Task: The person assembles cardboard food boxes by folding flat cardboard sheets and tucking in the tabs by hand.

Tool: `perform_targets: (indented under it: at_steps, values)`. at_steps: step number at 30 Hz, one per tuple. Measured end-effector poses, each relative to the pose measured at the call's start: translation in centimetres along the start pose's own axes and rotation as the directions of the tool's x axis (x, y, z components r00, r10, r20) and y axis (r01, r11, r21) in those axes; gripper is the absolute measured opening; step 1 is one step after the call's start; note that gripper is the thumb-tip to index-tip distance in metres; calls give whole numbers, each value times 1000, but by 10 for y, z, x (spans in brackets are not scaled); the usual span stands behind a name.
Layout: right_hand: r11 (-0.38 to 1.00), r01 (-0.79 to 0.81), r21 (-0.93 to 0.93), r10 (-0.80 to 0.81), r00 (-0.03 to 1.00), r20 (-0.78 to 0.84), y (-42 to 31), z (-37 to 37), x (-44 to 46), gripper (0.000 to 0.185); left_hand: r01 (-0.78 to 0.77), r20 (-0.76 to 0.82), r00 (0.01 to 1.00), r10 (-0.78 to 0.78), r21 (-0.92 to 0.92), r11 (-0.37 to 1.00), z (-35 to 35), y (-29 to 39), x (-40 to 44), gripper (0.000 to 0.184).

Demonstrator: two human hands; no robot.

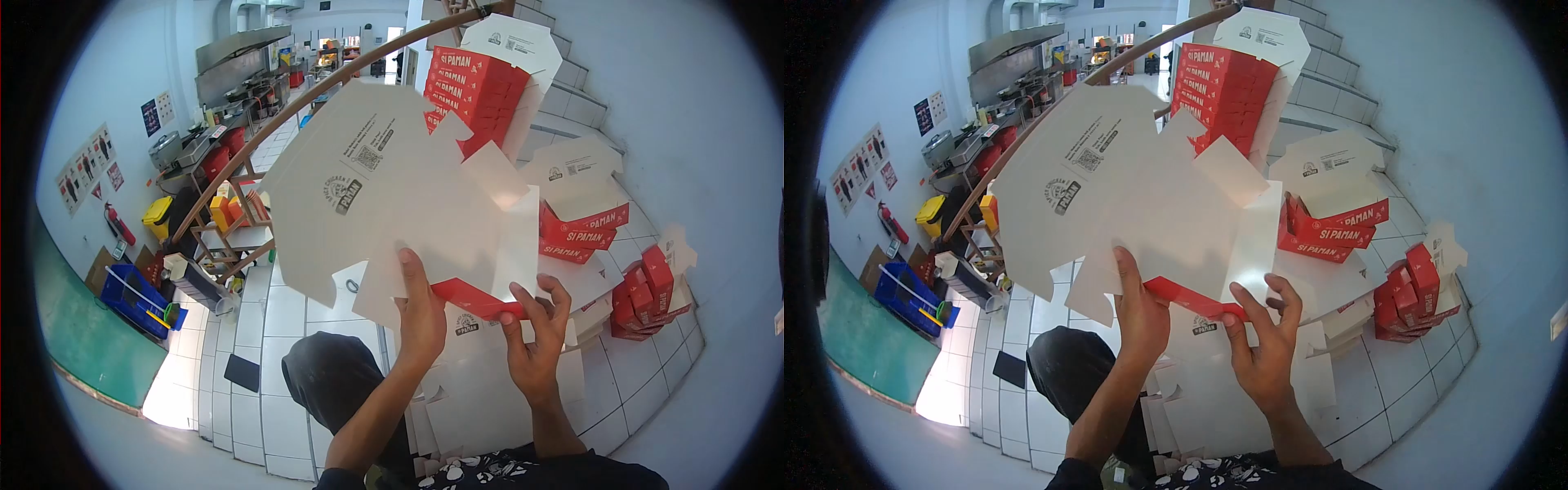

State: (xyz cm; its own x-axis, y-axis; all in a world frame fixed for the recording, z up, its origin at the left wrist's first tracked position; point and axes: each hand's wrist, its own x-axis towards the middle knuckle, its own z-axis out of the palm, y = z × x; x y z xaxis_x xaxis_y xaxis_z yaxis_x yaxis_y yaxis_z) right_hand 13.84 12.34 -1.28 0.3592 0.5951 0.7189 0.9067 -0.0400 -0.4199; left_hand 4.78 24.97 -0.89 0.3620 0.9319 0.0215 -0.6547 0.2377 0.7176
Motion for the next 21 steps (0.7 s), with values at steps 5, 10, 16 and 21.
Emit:
perform_targets:
  at_steps: [5,10,16,21]
  values:
    - [974,86,209,-75,995,-59,-4,4,9,33,8,379,925,-4,-8,1000,-6,-15,1,47]
    - [966,46,253,-55,998,31,-14,2,8,40,-66,390,921,20,104,992,3,1,-12,38]
    - [960,19,280,-28,999,26,-18,-3,14,40,-71,319,947,46,67,995,7,3,-15,39]
    - [840,-66,539,201,960,-195,-4,13,1,29,-45,201,979,44,-1,999,3,-7,-7,37]
